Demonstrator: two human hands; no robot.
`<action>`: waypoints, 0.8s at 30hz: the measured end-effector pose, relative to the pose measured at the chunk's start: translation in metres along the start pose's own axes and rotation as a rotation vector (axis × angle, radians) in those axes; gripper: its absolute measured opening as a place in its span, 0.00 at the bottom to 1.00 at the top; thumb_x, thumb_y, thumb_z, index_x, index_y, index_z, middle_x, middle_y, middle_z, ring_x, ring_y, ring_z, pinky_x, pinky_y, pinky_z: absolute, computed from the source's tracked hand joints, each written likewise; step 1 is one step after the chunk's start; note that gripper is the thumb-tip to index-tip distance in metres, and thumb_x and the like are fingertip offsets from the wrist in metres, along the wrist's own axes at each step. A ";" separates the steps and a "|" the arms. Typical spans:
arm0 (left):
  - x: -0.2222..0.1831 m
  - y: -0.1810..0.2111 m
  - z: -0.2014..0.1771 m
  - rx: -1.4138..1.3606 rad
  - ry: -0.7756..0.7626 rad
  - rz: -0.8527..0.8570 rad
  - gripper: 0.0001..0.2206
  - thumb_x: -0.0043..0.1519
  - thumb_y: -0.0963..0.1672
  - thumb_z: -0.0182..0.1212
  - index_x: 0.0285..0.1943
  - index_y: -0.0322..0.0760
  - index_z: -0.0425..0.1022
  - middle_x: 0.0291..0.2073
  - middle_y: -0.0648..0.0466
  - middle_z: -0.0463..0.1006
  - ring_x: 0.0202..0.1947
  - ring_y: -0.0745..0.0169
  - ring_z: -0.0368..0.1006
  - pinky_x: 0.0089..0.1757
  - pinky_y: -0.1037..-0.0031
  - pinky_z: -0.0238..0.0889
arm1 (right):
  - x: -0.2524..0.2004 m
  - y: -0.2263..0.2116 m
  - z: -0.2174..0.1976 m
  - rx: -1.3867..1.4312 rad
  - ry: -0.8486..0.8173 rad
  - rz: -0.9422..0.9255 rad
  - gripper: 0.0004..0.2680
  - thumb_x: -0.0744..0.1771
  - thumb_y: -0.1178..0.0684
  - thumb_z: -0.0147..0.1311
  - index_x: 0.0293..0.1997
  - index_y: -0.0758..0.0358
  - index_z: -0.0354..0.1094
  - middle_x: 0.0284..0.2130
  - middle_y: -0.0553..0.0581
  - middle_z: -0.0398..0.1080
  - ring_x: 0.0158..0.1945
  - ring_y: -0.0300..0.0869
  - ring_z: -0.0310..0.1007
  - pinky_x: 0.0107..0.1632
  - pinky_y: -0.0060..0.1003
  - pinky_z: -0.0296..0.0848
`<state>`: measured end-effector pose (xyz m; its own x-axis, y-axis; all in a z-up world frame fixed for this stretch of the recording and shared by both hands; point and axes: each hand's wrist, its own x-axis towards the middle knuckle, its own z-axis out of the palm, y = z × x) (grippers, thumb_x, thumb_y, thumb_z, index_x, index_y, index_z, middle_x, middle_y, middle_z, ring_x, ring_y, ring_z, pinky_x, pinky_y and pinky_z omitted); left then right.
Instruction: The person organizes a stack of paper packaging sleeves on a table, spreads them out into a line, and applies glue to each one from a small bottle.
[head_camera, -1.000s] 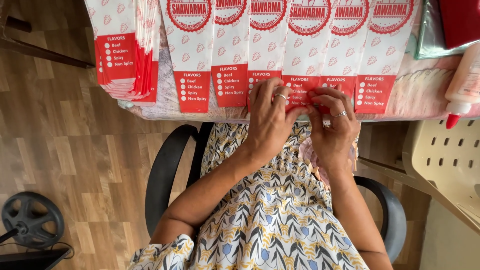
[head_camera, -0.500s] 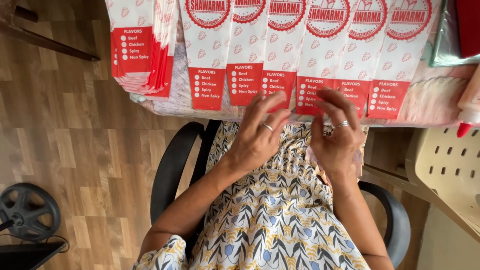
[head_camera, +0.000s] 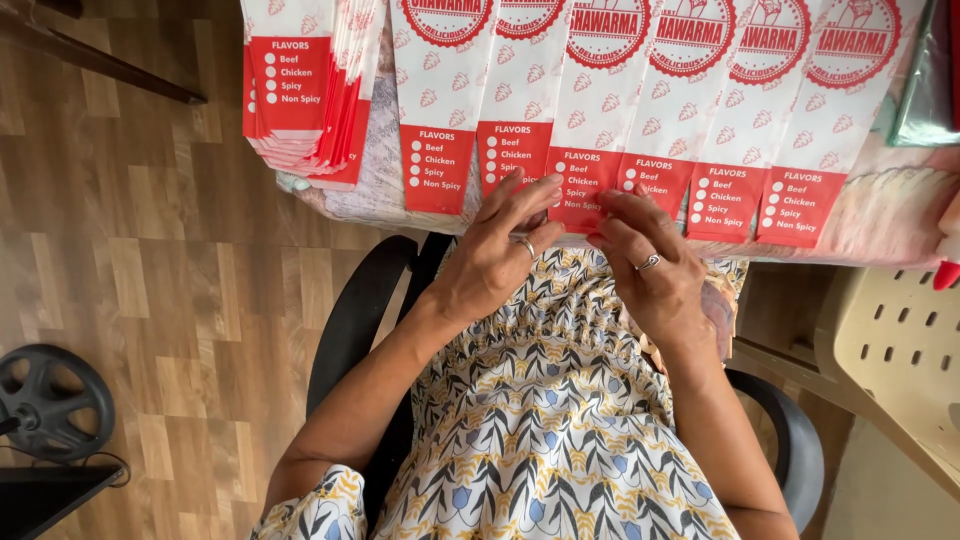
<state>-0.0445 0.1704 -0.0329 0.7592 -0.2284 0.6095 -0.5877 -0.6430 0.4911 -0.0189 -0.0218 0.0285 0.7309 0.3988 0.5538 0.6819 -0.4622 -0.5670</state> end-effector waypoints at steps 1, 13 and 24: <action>0.000 0.000 -0.001 0.001 0.001 -0.001 0.07 0.61 0.37 0.70 0.47 0.33 0.82 0.63 0.43 0.70 0.56 0.55 0.79 0.70 0.55 0.48 | 0.000 0.000 -0.002 0.001 0.000 -0.001 0.03 0.67 0.64 0.63 0.43 0.70 0.76 0.47 0.65 0.76 0.53 0.58 0.78 0.62 0.54 0.72; 0.021 0.015 -0.007 -0.122 0.011 -0.304 0.04 0.60 0.37 0.68 0.34 0.29 0.77 0.46 0.51 0.74 0.56 0.53 0.75 0.66 0.58 0.54 | 0.006 -0.001 0.006 0.081 0.066 0.112 0.05 0.69 0.64 0.61 0.34 0.75 0.73 0.43 0.65 0.76 0.48 0.56 0.78 0.67 0.57 0.65; 0.043 0.028 -0.020 -0.207 0.029 -0.506 0.10 0.53 0.32 0.69 0.35 0.31 0.72 0.40 0.53 0.70 0.53 0.49 0.73 0.55 0.59 0.66 | 0.015 0.000 0.012 0.086 0.063 0.211 0.06 0.67 0.63 0.67 0.41 0.72 0.72 0.42 0.64 0.71 0.47 0.58 0.74 0.51 0.52 0.75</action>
<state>-0.0342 0.1569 0.0191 0.9553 0.0938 0.2805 -0.1961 -0.5092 0.8380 -0.0073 -0.0065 0.0297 0.8563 0.2489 0.4526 0.5157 -0.4596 -0.7230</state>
